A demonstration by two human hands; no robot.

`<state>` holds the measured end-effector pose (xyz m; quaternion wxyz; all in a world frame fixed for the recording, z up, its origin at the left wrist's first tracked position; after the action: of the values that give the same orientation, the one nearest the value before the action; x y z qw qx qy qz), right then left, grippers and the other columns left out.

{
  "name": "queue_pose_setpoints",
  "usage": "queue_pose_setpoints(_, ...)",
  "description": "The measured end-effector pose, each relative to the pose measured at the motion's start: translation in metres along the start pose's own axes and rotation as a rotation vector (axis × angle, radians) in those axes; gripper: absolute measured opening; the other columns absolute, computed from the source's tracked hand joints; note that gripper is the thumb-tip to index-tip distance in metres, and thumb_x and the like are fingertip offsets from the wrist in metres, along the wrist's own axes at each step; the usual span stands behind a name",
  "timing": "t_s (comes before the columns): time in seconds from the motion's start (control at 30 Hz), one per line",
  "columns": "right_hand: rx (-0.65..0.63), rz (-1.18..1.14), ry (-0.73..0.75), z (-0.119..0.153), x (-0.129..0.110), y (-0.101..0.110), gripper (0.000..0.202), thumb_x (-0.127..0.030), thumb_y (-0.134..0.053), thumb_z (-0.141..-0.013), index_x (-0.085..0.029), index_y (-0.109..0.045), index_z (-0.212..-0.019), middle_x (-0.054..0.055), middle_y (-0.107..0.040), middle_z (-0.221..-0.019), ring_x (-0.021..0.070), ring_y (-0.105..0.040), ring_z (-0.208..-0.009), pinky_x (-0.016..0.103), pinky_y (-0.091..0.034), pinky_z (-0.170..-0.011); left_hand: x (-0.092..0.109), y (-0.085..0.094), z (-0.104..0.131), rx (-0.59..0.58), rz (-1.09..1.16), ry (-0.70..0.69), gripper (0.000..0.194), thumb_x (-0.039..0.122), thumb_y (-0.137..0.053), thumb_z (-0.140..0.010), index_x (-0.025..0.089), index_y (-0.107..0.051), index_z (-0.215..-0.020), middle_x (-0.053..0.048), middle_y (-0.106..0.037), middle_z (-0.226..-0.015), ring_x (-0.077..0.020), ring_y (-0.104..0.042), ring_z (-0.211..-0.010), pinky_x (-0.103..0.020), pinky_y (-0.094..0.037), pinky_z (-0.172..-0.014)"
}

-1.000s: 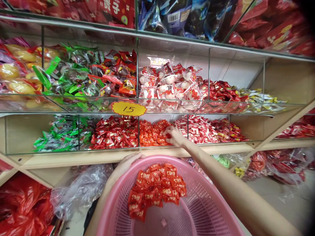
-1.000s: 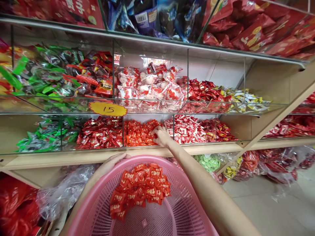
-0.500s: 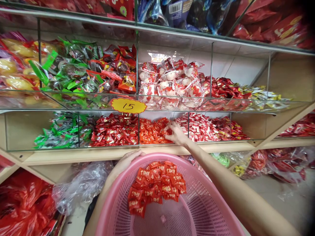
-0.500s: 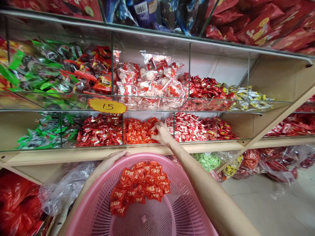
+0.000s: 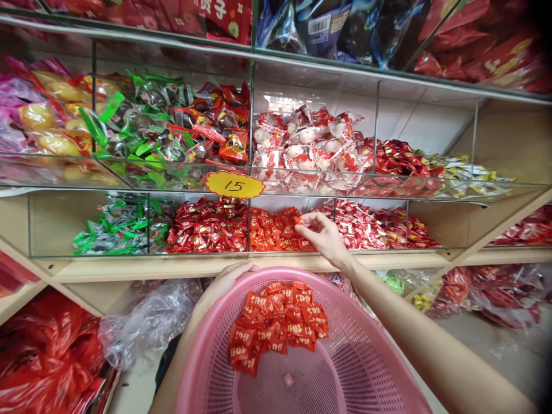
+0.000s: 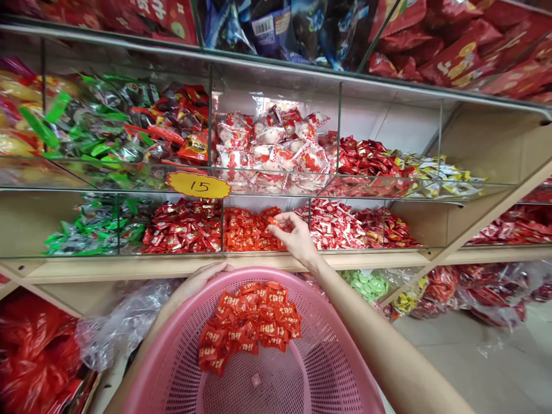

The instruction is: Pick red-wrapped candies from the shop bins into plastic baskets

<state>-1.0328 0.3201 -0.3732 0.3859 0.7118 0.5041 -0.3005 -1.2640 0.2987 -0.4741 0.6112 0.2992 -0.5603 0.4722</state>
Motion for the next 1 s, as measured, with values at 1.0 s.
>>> queue_pose_setpoints(1.0, -0.615, 0.549, 0.225, 0.079, -0.022, -0.091, 0.032, -0.045, -0.063, -0.079, -0.017, -0.061, -0.094, 0.007, -0.064, -0.094, 0.0204, -0.055, -0.090, 0.034, -0.038, -0.080, 0.010, 0.005, -0.003, 0.006, -0.262, -0.136, 0.032, 0.045, -0.055, -0.079, 0.019, -0.071, -0.088, -0.004, -0.070, -0.101, -0.0205, -0.058, -0.100, -0.027, -0.036, -0.094)
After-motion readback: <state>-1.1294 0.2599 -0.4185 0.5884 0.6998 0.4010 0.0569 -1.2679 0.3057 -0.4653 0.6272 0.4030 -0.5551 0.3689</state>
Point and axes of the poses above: each hand's wrist, its own z-axis away from the middle knuckle, its own y-axis out of the back of the hand, x = y × z, the point moved 6 cm from there along -z, towards the middle knuckle
